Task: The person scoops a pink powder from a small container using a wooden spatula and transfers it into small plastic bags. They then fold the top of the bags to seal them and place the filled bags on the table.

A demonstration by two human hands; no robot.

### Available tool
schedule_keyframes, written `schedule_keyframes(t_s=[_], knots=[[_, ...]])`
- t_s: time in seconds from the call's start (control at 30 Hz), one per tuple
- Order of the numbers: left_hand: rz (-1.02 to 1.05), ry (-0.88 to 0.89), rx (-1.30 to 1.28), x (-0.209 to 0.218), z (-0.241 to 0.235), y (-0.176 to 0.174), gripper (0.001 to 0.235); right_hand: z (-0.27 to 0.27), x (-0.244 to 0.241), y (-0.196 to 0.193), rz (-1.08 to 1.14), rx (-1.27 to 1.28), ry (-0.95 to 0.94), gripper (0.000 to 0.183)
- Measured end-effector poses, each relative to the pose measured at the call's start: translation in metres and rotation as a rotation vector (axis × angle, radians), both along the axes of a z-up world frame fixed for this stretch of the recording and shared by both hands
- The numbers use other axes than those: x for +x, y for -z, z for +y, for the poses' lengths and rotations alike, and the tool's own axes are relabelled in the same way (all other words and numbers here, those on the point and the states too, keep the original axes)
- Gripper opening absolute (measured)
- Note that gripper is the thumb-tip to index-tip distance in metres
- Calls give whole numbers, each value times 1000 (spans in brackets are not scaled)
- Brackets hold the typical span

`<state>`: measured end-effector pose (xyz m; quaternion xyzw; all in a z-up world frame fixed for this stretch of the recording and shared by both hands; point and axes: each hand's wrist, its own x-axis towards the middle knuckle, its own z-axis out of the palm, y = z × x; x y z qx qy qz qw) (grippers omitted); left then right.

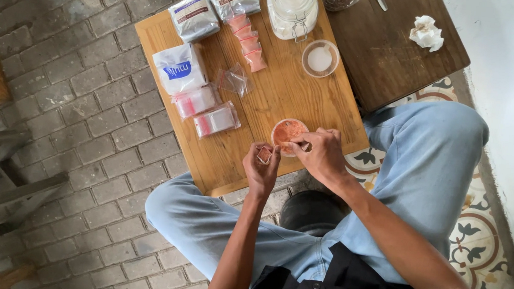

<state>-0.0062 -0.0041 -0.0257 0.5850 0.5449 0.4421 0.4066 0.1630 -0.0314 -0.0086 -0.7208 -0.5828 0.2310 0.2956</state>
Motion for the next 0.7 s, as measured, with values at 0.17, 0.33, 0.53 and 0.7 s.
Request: schedule_keyframes(t_s=[0.17,0.33,0.53,0.7], knots=[[-4,3,-7,0,1,1,15,2,10,6,100,-26,70,3],[-26,2,-1,0,3,-2,14,1,23,-21,288,-105,158,4],[-31,11,7,1,3,-1,15,-1,36,-38,433,-122,263,8],[10,68,38,0,4,-2,16,1,43,-49,505,-17,278,13]])
